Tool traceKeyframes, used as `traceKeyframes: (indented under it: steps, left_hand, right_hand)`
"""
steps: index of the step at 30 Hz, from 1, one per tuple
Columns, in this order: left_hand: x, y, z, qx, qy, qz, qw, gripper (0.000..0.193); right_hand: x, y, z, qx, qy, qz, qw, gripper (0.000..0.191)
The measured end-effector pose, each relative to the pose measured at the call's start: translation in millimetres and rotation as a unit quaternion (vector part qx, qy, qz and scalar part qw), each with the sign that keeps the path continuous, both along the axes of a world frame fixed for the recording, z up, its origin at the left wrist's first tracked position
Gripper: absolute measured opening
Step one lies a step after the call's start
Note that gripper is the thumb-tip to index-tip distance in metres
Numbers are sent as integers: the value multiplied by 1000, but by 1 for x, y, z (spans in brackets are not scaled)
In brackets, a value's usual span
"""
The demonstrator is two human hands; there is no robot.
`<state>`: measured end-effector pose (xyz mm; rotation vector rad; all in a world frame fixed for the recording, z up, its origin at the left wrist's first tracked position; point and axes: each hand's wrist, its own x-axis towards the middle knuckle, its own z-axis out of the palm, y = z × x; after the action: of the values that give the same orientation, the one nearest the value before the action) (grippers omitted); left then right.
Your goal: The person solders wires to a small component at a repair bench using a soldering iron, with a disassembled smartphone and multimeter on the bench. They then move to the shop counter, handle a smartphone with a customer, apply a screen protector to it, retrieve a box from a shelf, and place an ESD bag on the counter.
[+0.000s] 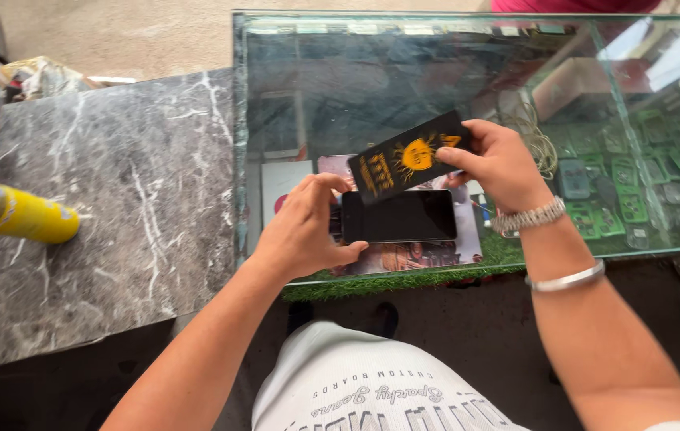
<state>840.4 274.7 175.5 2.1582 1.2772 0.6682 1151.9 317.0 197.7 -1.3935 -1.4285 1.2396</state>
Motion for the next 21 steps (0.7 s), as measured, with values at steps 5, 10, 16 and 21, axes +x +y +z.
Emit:
traceKeyframes:
  steps: [5, 10, 16, 21]
  left_hand:
    - [3, 0, -8, 16, -16, -2, 1000, 78]
    - [3, -1, -13, 60, -50, -32, 996, 76]
    - [3, -4, -12, 29, -45, -12, 998, 78]
    - [4, -5, -11, 32, -32, -2, 999, 77]
  right_hand:
    - [31, -53, -17, 94, 97, -114, 984, 43]
    - [51, -101, -35, 147, 185, -265, 935, 64]
    - [56, -115, -52, 175, 120, -301, 930, 61]
    - [47, -108, -64, 198, 0, -341, 919, 62]
